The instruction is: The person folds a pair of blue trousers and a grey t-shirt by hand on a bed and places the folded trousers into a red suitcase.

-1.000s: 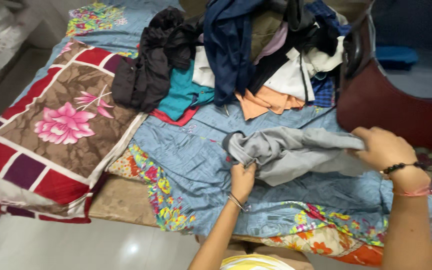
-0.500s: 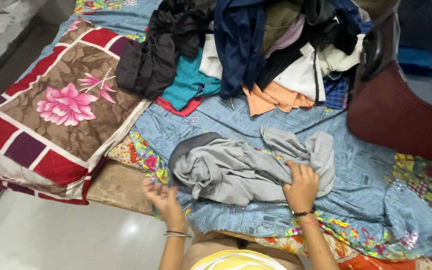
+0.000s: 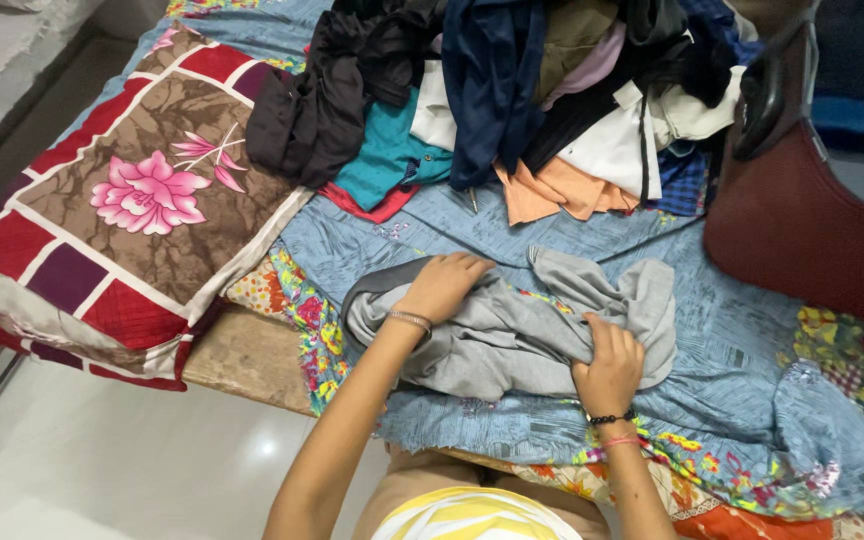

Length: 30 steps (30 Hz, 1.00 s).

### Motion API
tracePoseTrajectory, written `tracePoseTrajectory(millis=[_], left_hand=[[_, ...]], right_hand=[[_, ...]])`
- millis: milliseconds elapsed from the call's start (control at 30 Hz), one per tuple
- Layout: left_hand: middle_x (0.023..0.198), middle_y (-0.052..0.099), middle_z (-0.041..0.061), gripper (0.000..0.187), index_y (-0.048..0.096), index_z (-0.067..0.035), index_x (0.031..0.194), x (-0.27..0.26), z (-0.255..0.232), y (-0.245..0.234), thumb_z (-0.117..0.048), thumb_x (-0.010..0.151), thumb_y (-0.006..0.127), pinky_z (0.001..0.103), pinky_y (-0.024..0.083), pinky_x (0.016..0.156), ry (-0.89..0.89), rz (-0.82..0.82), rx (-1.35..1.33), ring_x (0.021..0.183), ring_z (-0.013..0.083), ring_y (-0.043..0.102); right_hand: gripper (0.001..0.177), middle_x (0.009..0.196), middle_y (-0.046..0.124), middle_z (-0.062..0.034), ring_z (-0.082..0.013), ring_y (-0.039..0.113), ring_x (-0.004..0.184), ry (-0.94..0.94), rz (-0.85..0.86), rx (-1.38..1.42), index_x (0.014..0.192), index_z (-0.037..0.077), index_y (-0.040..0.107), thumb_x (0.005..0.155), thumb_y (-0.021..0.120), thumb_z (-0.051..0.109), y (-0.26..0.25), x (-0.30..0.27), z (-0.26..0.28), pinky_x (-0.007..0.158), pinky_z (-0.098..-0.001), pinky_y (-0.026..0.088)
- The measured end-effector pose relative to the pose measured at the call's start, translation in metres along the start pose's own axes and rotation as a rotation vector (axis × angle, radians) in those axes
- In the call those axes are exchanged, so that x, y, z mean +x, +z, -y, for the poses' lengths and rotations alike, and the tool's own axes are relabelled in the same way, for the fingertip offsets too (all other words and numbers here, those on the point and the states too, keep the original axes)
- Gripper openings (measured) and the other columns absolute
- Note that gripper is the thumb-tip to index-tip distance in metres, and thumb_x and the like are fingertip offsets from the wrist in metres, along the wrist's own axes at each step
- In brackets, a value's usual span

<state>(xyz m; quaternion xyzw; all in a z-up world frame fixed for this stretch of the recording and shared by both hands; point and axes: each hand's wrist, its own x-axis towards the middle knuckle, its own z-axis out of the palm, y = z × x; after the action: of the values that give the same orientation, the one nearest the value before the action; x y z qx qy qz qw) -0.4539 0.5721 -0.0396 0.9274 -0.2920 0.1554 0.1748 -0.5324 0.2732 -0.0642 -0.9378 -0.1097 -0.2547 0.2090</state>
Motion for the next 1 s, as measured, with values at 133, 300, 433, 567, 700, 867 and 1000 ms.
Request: tracePoseTrajectory(millis=[133,300,433,567,700,867,1000], left_hand=[[0.114,0.070,0.006,0.045,0.065,-0.016,0.131,-0.003,0.003,0.009,-0.007,0.087,0.057,0.047,0.044,0.093,-0.079,0.181,0.077,0.111,0.0263,0.062],[0.099,0.072,0.007,0.033,0.070,-0.014,0.110,-0.027,0.003,-0.019,-0.020,0.077,0.071,0.049,0.047,0.088,-0.067,0.110,0.009,0.101,0.0284,0.067],[0.094,0.072,0.010,0.027,0.071,-0.013,0.103,-0.048,0.012,-0.044,-0.028,0.081,0.075,0.047,0.053,0.075,-0.103,0.150,-0.081,0.091,0.0336,0.069],[0.098,0.073,0.009,0.016,0.071,-0.013,0.099,-0.058,0.026,-0.074,-0.023,0.086,0.072,0.046,0.055,0.074,-0.255,0.034,0.020,0.088,0.0335,0.070],[0.103,0.072,0.011,0.026,0.072,-0.015,0.111,-0.062,0.021,-0.101,-0.016,0.085,0.069,0.047,0.055,0.077,-0.486,-0.084,0.080,0.092,0.0358,0.069],[0.114,0.069,0.012,0.079,0.047,-0.020,0.149,-0.053,-0.014,-0.101,-0.030,0.078,0.080,0.054,0.048,0.087,-0.346,0.104,-0.070,0.108,0.0364,0.066],[0.150,0.050,0.016,0.104,0.026,-0.024,0.158,-0.051,-0.009,-0.065,-0.026,0.071,0.082,0.052,0.050,0.090,-0.372,0.105,-0.171,0.121,0.0412,0.058]], right_hand=[[0.070,0.114,0.062,-0.0161,-0.0375,0.056,0.110,0.039,-0.076,0.040,0.133,0.007,0.063,0.063,0.070,0.004,-0.003,-0.002,0.006,0.097,-0.0487,0.044],[0.066,0.122,0.064,-0.0188,-0.0342,0.062,0.109,0.093,-0.135,0.229,0.126,0.008,0.068,0.062,0.060,-0.007,-0.016,0.004,0.008,0.097,-0.0417,0.051],[0.062,0.115,0.069,-0.0136,-0.0316,0.068,0.105,0.068,-0.186,0.322,0.124,0.007,0.070,0.067,0.053,-0.010,-0.031,0.025,0.003,0.093,-0.0370,0.054],[0.046,0.103,0.069,-0.0134,-0.0300,0.069,0.092,0.179,-0.165,0.199,0.111,0.007,0.078,0.071,0.062,-0.008,-0.030,0.055,0.012,0.083,-0.0366,0.054],[0.037,0.101,0.074,-0.0123,-0.0274,0.072,0.093,0.101,-0.096,0.379,0.107,0.003,0.075,0.072,0.062,-0.004,-0.006,0.083,0.036,0.085,-0.0357,0.056],[0.039,0.105,0.074,-0.0146,-0.0307,0.071,0.100,0.069,-0.014,0.631,0.107,0.003,0.073,0.071,0.060,-0.003,0.028,0.098,0.114,0.093,-0.0369,0.053],[0.045,0.115,0.066,-0.0187,-0.0350,0.065,0.108,-0.317,0.399,0.788,0.122,0.005,0.068,0.078,0.063,0.002,0.016,0.092,0.150,0.096,-0.0401,0.051]])
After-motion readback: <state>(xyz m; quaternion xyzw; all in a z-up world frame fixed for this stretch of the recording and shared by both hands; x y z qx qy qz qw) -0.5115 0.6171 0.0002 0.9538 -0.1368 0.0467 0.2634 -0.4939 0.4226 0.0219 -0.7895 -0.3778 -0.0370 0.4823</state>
